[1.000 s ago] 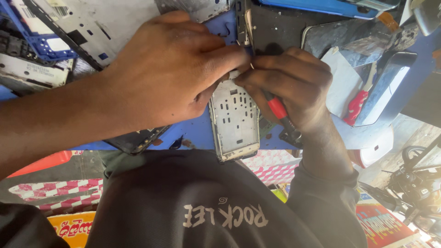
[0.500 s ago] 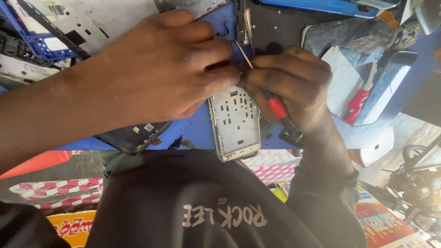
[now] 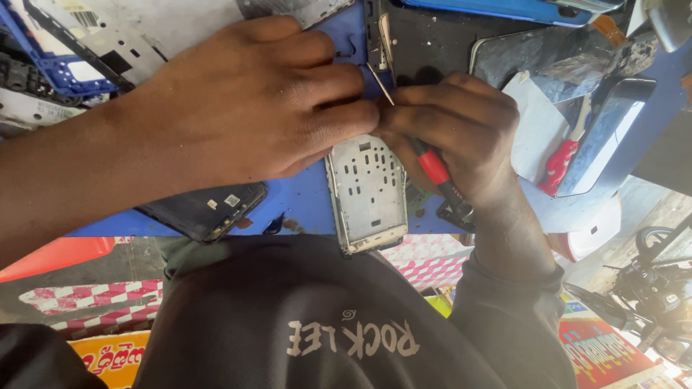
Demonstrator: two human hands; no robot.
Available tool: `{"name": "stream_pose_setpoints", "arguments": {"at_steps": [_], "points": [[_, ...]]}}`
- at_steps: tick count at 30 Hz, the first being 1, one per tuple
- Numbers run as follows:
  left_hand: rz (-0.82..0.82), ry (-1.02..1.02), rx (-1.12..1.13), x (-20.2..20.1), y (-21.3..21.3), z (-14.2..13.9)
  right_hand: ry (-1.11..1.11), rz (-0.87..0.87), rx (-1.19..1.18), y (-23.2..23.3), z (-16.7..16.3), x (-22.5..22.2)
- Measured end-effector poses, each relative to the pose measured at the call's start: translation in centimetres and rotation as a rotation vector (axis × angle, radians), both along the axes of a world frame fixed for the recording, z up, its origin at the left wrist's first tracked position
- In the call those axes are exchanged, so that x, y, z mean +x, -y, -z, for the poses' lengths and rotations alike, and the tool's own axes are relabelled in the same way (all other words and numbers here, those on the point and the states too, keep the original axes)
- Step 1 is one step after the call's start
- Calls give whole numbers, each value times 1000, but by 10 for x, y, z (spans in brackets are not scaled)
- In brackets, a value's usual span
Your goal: The person uses a screwdriver to remove screws from the back cover of a white smartphone. They continue unscrewing multiple fasteners and set the screwdriver down briefly before resuming. The work takes place on a cluttered blue workbench with other phone parts and tools nearby.
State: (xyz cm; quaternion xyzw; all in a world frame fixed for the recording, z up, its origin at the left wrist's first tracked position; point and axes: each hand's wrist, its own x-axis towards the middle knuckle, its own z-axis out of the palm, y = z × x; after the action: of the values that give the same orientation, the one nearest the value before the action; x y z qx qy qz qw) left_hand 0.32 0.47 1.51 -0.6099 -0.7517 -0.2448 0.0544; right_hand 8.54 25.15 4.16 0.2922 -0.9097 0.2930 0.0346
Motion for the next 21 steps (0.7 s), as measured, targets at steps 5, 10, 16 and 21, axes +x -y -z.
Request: {"name": "stream_pose_setpoints", "arguments": {"at_steps": [5,10,16,21], "points": [[10,-65,-31,2,2,1,-15,2,45,-1,1,1],[-3,-92,-6,1,0,0,-27,2,37,-2,2,2],[-5,-89,43,2,0,0,3,1,15,-5,4,2],[-24,-120,39,2,0,1,-61,3,17,-7,8,3]]}}
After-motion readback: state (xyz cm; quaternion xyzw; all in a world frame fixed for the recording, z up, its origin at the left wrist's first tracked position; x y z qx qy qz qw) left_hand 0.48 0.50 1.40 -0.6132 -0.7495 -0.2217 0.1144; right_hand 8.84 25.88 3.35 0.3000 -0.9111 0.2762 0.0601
